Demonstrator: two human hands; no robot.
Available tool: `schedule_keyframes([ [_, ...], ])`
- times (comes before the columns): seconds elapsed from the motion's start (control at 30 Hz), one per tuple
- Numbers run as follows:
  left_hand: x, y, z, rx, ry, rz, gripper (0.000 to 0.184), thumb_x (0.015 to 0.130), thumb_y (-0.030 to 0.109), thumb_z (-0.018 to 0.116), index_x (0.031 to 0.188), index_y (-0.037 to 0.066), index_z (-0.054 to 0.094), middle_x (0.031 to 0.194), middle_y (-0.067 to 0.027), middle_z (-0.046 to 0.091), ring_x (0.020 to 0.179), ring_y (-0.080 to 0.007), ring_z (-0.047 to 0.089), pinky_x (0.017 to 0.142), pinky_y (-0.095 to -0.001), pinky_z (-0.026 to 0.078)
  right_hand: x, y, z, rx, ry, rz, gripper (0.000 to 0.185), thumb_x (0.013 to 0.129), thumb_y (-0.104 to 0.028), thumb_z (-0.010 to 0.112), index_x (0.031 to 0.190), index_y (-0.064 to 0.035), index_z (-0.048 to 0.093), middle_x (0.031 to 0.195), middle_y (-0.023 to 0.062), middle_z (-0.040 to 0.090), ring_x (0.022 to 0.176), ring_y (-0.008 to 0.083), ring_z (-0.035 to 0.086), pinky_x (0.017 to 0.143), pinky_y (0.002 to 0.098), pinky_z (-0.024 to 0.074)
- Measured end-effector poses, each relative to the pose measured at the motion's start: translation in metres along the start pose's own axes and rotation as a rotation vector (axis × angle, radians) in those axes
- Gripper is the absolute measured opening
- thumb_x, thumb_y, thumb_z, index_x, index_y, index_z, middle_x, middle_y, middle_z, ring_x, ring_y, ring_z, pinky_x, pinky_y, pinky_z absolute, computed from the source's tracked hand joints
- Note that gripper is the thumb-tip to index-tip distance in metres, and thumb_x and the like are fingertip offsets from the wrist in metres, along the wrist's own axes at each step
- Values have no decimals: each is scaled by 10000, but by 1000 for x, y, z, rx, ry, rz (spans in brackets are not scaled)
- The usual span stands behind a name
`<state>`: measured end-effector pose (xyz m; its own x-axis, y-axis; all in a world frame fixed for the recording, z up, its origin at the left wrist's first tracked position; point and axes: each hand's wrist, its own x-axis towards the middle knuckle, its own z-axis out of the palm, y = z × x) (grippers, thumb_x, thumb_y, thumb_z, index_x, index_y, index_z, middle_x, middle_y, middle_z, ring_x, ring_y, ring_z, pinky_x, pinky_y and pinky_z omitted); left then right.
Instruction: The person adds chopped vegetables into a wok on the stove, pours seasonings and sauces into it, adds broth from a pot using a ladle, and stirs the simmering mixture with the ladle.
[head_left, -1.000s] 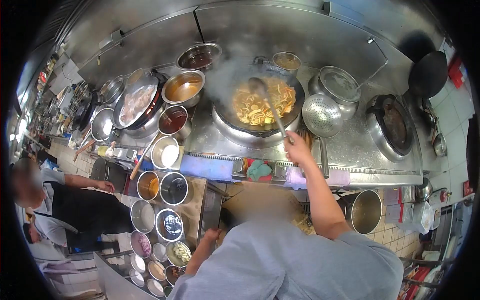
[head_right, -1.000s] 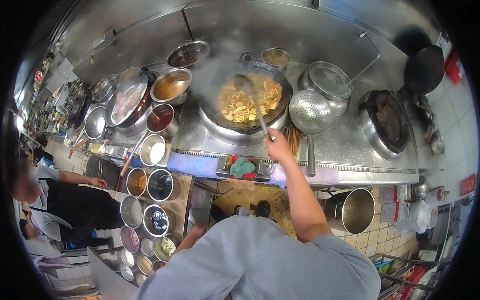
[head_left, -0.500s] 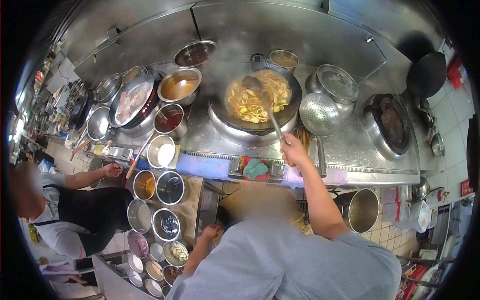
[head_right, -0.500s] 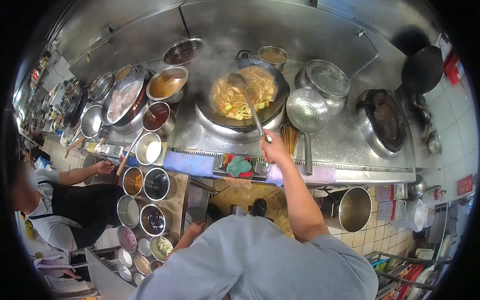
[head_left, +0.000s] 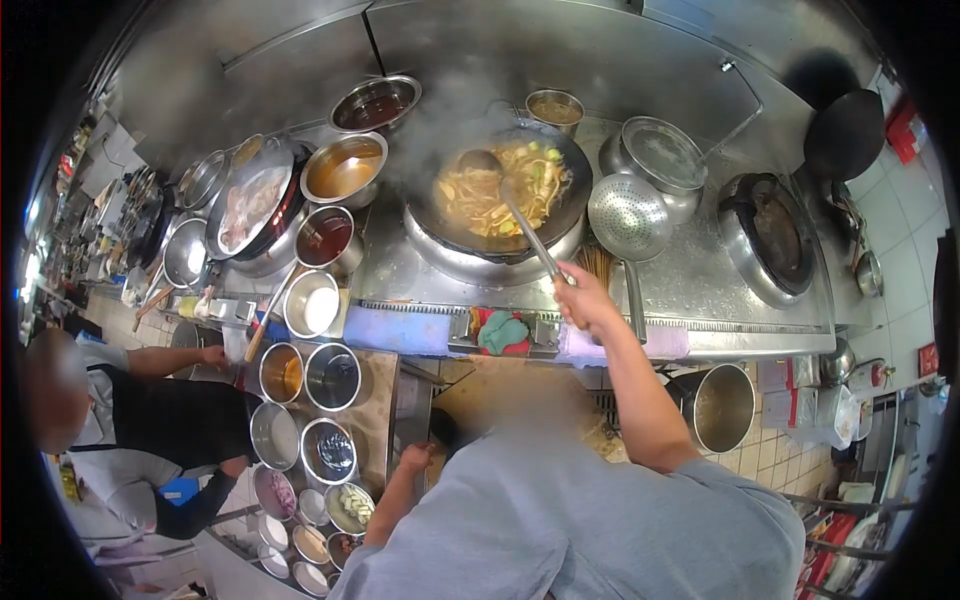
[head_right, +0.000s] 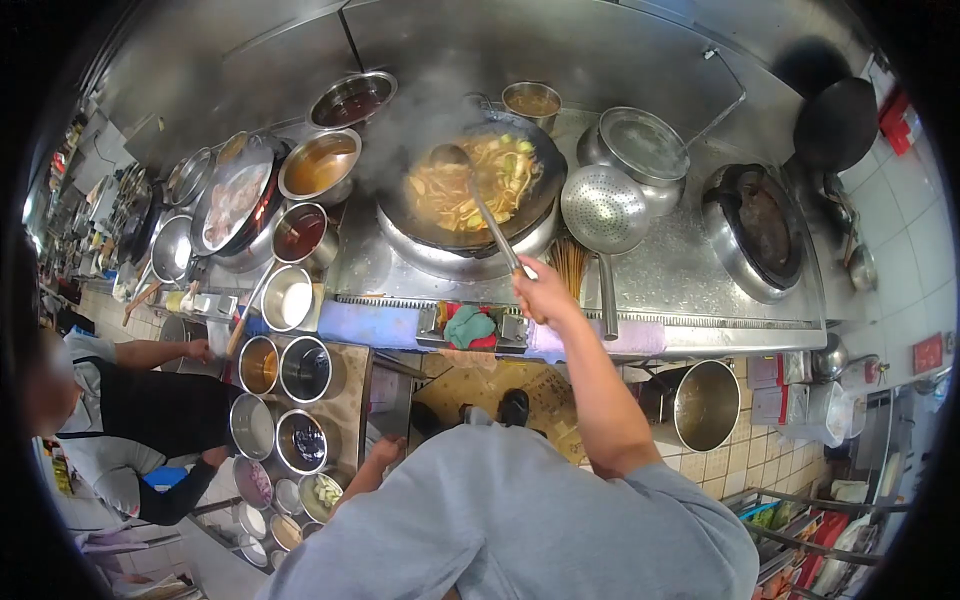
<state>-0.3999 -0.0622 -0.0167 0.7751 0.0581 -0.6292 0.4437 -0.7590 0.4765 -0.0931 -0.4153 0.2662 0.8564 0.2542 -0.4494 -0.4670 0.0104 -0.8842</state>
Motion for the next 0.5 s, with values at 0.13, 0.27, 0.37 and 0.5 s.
schedule_keyframes([
  [0.13, 25, -21, 21, -463, 107, -152, 366, 897, 299, 537, 1041, -23, 635, 921, -140, 670, 812, -210, 640, 728, -323, 493, -36, -19, -57, 41, -73, 67, 526, 886, -71, 521, 1390, -93, 371, 710, 49, 533, 473, 104, 469, 379, 257, 384],
  [0.27, 7, -8, 14, -411, 141, -142, 367, 896, 292, 544, 1024, -41, 632, 827, -104, 658, 715, -155, 615, 666, -292, 487, -21, -31, -45, -452, 153, -97, 479, 883, -76, 519, 1353, -83, 421, 720, 53, 547, 464, 105, 482, 382, 263, 390],
  [0.37, 4, -12, 17, -302, -12, -272, 429, 871, 379, 516, 1144, 69, 633, 1127, -151, 634, 1067, -289, 596, 917, -365, 450, 17, -1, -5, -285, 202, -140, 473, 887, -99, 517, 1347, -98, 406, 715, 51, 546, 461, 118, 492, 382, 287, 400],
  [0.5, -3, -3, 6, -160, -128, -218, 443, 871, 443, 442, 1103, 131, 653, 1053, -165, 649, 1007, -324, 609, 889, -411, 461, 4, 6, -13, -111, 22, 40, 434, 900, -129, 525, 1320, -140, 414, 684, 26, 523, 432, 74, 423, 344, 235, 325],
])
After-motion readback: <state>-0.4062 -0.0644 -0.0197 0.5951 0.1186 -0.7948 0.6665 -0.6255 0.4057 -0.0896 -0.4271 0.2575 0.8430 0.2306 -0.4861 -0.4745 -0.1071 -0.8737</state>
